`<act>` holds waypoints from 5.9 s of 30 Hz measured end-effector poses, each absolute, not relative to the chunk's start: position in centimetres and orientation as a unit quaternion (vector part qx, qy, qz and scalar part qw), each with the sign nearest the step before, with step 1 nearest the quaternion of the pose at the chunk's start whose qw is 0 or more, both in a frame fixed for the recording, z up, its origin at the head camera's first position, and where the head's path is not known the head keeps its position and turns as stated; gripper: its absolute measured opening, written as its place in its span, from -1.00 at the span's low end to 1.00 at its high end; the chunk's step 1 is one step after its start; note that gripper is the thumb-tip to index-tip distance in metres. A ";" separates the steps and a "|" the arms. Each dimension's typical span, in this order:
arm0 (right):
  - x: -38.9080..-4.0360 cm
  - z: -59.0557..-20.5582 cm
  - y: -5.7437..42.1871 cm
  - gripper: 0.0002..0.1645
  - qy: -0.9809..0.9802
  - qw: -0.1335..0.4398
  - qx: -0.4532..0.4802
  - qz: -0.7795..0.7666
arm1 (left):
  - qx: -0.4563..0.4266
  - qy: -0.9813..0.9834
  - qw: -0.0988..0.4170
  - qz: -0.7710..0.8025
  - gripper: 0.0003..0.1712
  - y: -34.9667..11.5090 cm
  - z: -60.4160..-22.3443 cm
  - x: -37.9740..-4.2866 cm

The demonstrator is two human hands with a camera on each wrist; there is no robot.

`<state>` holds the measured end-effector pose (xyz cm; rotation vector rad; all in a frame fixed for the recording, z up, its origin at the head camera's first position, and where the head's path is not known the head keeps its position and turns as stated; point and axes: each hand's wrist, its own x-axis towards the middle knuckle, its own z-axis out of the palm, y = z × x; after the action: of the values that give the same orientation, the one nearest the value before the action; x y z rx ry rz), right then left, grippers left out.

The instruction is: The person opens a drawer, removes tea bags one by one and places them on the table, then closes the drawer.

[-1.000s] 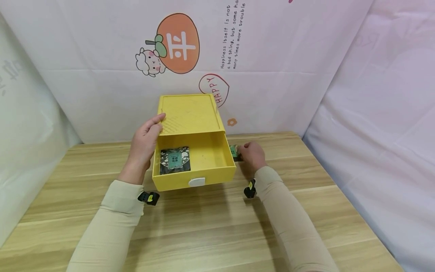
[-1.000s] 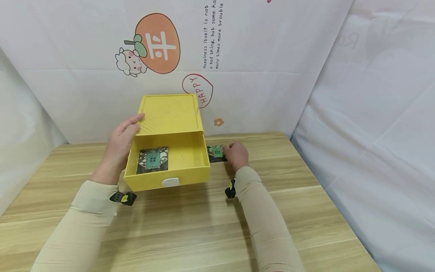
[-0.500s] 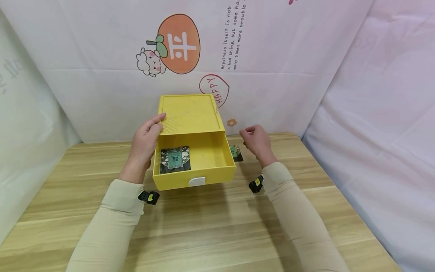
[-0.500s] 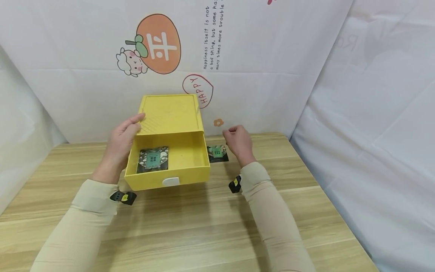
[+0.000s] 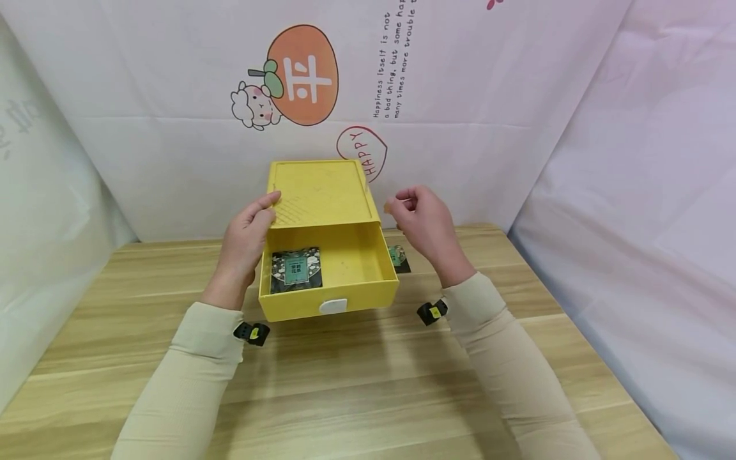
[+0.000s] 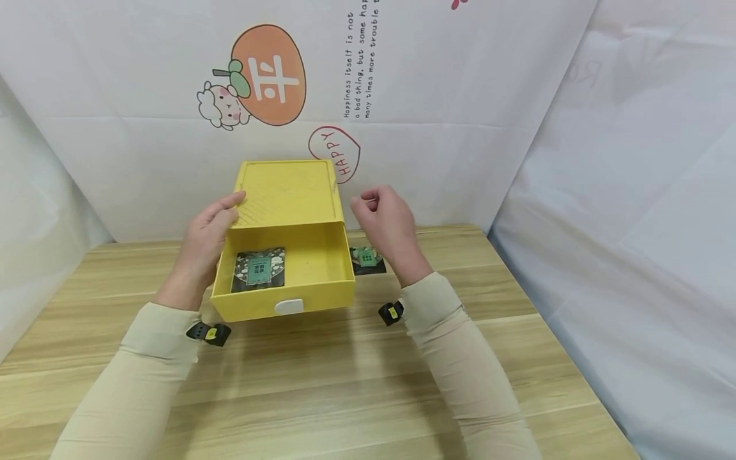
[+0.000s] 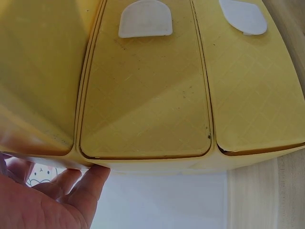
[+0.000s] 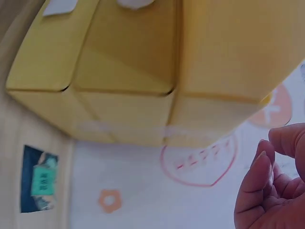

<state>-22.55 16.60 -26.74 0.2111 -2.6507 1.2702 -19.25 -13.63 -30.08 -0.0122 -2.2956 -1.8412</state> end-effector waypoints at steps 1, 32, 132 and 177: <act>-22.2 -26.4 16.4 -0.49 -0.895 0.099 0.076 0.427 | -0.004 -0.776 0.099 -0.623 -0.43 -13.6 -30.1 -19.2; -17.4 -23.0 10.8 -0.63 -0.936 0.030 0.217 0.277 | -0.014 -0.773 0.101 -0.626 -0.42 -13.7 -30.1 -19.3; -18.6 -24.8 6.9 -0.75 -0.869 -0.249 0.198 0.378 | -0.012 -0.776 0.109 -0.622 -0.42 -13.7 -30.2 -19.2; -17.6 -24.2 8.4 -0.87 -0.884 -0.186 0.266 0.336 | -0.010 -0.779 0.111 -0.617 -0.42 -13.6 -30.2 -19.3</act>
<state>-17.57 8.42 -24.22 0.9506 -3.1644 1.2038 -19.27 -13.57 -30.21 -0.0289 -2.2899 -1.8116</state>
